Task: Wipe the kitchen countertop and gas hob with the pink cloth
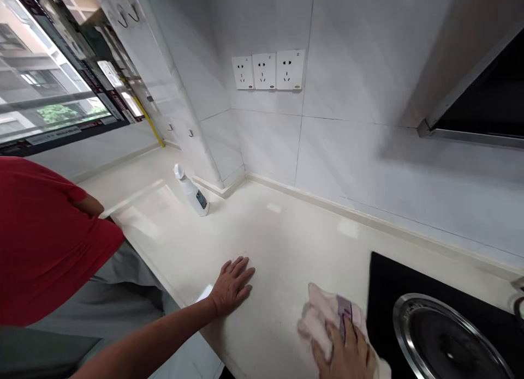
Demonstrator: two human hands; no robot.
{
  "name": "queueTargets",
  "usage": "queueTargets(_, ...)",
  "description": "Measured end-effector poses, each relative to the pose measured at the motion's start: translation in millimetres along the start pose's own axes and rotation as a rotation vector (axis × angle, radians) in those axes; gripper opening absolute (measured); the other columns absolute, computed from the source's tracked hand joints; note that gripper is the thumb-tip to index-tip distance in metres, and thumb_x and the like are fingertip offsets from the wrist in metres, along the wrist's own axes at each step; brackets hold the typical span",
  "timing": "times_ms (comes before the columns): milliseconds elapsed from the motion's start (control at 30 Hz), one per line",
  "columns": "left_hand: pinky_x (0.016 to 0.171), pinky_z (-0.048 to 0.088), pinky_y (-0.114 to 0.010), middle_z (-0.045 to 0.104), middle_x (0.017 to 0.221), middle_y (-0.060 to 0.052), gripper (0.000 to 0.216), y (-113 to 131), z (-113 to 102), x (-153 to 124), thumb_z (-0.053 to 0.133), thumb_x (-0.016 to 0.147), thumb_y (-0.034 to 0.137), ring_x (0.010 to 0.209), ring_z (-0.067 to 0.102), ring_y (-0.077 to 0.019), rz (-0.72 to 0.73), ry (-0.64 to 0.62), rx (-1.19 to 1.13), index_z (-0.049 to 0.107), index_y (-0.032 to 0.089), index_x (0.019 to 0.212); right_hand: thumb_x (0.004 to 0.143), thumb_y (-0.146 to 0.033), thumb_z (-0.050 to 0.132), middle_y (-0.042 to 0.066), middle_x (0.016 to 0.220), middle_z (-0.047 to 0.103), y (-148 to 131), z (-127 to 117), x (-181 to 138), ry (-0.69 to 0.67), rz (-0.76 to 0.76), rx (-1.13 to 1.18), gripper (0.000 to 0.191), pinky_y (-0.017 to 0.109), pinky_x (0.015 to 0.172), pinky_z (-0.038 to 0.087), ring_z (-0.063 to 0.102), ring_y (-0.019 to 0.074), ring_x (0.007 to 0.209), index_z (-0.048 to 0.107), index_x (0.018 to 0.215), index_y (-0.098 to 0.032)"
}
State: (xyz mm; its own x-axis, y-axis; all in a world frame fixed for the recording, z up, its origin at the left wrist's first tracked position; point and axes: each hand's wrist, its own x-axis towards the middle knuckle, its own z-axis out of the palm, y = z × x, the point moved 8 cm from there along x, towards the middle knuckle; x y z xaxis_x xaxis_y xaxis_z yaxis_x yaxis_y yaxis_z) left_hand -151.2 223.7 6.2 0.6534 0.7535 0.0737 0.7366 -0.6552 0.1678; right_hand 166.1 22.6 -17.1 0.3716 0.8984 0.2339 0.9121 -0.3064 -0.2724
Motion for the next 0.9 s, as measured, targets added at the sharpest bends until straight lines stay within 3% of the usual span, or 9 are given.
queueTargets(133,0.121,0.031,-0.061,0.044,0.166,-0.011,0.051,0,-2,1,0.056,0.100,0.042,0.154,0.038,-0.0345,0.020,0.028,0.019,0.057,0.031,0.149,0.096,-0.053,0.061,0.014,0.149,0.057,-4,-18,89,-0.079,0.119,-0.009,0.045,0.060,0.106,0.051,0.058,0.0351,0.130,0.067,0.131,-0.026)
queueTargets(267,0.120,0.033,-0.060,0.045,0.166,-0.011,0.049,0,-4,2,0.053,0.102,0.042,0.153,0.039,-0.0342,0.034,0.049,0.038,0.057,0.031,0.149,0.099,-0.047,0.066,0.010,0.139,0.061,-38,-16,127,-0.110,0.076,-0.001,0.046,0.050,0.101,0.056,0.063,0.0250,0.119,0.060,0.136,-0.021)
queueTargets(433,0.121,0.033,-0.058,0.047,0.165,-0.009,0.045,0,-6,3,0.050,0.104,0.039,0.152,0.041,-0.0318,0.043,0.075,0.049,0.060,0.033,0.147,0.098,-0.051,0.066,0.011,0.149,0.056,-117,9,104,-0.166,-0.052,0.023,0.049,0.057,0.110,0.049,0.057,0.0311,0.132,0.060,0.139,-0.024)
queueTargets(500,0.121,0.033,-0.057,0.049,0.164,-0.008,0.044,0,-6,3,0.049,0.104,0.037,0.151,0.042,-0.0311,0.042,0.083,0.058,0.060,0.033,0.146,0.095,-0.053,0.067,0.010,0.159,0.050,-145,20,70,-0.201,-0.162,0.054,0.048,0.063,0.117,0.038,0.045,0.0379,0.145,0.063,0.139,-0.032)
queueTargets(567,0.121,0.034,-0.057,0.050,0.163,-0.008,0.043,-1,-7,3,0.049,0.104,0.036,0.151,0.043,-0.0307,0.037,0.091,0.068,0.060,0.033,0.146,0.091,-0.051,0.070,0.010,0.165,0.043,-163,28,23,-0.237,-0.379,0.126,0.053,0.067,0.120,0.029,0.035,0.0428,0.152,0.062,0.141,-0.037)
queueTargets(633,0.120,0.034,-0.057,0.050,0.162,-0.009,0.044,-1,-7,3,0.050,0.103,0.035,0.151,0.043,-0.0308,0.031,0.092,0.071,0.061,0.033,0.146,0.088,-0.054,0.071,0.004,0.167,0.042,-154,31,-22,-0.259,-0.545,0.175,0.058,0.064,0.121,0.028,0.038,0.0401,0.150,0.059,0.143,-0.042)
queueTargets(733,0.120,0.035,-0.057,0.050,0.163,-0.008,0.044,1,-8,5,0.052,0.103,0.035,0.151,0.043,-0.0308,0.024,0.081,0.065,0.060,0.033,0.146,0.089,-0.059,0.066,0.005,0.153,0.058,-92,23,-42,-0.212,-0.500,0.125,0.049,0.062,0.118,0.031,0.049,0.0385,0.141,0.066,0.134,-0.040)
queueTargets(833,0.121,0.034,-0.058,0.049,0.164,-0.009,0.045,2,-9,5,0.051,0.103,0.036,0.153,0.041,-0.0304,0.017,0.066,0.061,0.059,0.033,0.147,0.096,-0.056,0.054,0.013,0.143,0.063,-19,3,-1,-0.120,-0.245,-0.010,0.046,0.063,0.117,0.031,0.049,0.0385,0.138,0.070,0.130,-0.030)
queueTargets(900,0.121,0.034,-0.058,0.048,0.164,-0.009,0.045,2,-8,5,0.050,0.103,0.036,0.153,0.040,-0.0303,0.016,0.056,0.059,0.059,0.033,0.147,0.098,-0.054,0.048,0.017,0.144,0.059,7,-7,41,-0.088,-0.083,-0.070,0.051,0.061,0.118,0.030,0.047,0.0388,0.138,0.070,0.131,-0.023)
